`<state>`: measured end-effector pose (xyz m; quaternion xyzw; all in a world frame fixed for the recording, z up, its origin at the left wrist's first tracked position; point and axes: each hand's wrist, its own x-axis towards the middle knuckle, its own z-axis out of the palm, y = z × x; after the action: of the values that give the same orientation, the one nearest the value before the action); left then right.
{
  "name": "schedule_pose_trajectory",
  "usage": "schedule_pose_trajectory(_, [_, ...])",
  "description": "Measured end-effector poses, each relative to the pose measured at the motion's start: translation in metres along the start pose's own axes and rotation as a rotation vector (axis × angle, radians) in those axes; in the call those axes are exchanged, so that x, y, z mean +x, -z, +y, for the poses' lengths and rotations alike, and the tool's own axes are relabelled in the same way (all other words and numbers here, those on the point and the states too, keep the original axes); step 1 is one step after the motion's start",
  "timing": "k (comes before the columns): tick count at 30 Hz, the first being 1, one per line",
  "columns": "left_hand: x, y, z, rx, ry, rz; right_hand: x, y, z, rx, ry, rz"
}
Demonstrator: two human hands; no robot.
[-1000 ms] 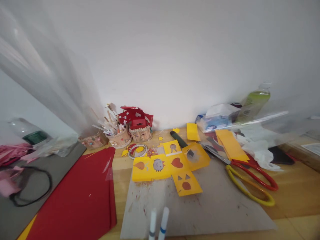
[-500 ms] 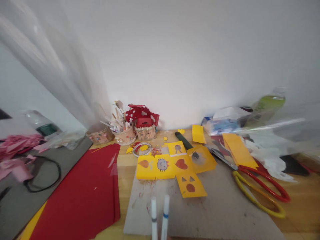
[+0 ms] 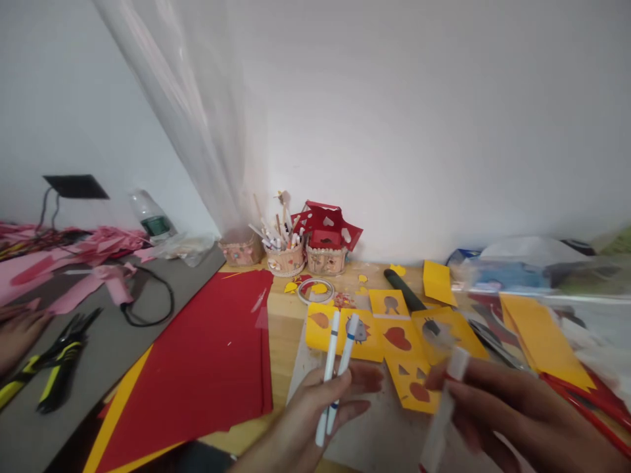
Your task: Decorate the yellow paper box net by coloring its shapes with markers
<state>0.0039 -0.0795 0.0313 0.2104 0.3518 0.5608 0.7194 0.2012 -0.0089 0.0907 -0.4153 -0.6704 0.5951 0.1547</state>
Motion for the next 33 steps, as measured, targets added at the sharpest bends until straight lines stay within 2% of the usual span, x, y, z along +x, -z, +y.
schedule_pose_trajectory(2, [0.001, -0.001, 0.002, 0.001, 0.018, -0.059, 0.019, -0.011, -0.012, 0.038, 0.022, 0.043])
schedule_pose_trajectory(6, [0.001, -0.002, 0.005, 0.017, 0.022, -0.19, 0.046, -0.029, -0.016, 0.054, 0.068, -0.039])
schedule_pose_trajectory(10, [0.0, -0.002, 0.011, 0.121, 0.105, -0.142, 0.06, -0.033, -0.012, 0.036, 0.153, -0.076])
schedule_pose_trajectory(14, [0.003, -0.001, 0.019, 0.205, 0.16, -0.123, 0.069, -0.034, -0.013, 0.117, 0.096, -0.132])
schedule_pose_trajectory(21, [0.017, -0.007, 0.028, 0.266, 0.187, -0.166, 0.08, -0.03, -0.013, 0.132, 0.055, -0.054])
schedule_pose_trajectory(24, [0.023, -0.009, 0.03, 0.279, 0.191, -0.166, 0.082, -0.026, -0.014, 0.066, 0.06, -0.009])
schedule_pose_trajectory(27, [0.034, -0.007, 0.033, 0.236, 0.121, -0.089, 0.088, -0.019, -0.016, -0.048, 0.127, 0.153])
schedule_pose_trajectory(30, [0.052, 0.001, 0.037, 0.165, -0.003, 0.052, 0.101, -0.009, -0.021, -0.137, 0.213, 0.343])
schedule_pose_trajectory(33, [0.071, 0.012, 0.04, 0.082, -0.127, 0.198, 0.119, -0.003, -0.033, -0.27, 0.319, 0.415])
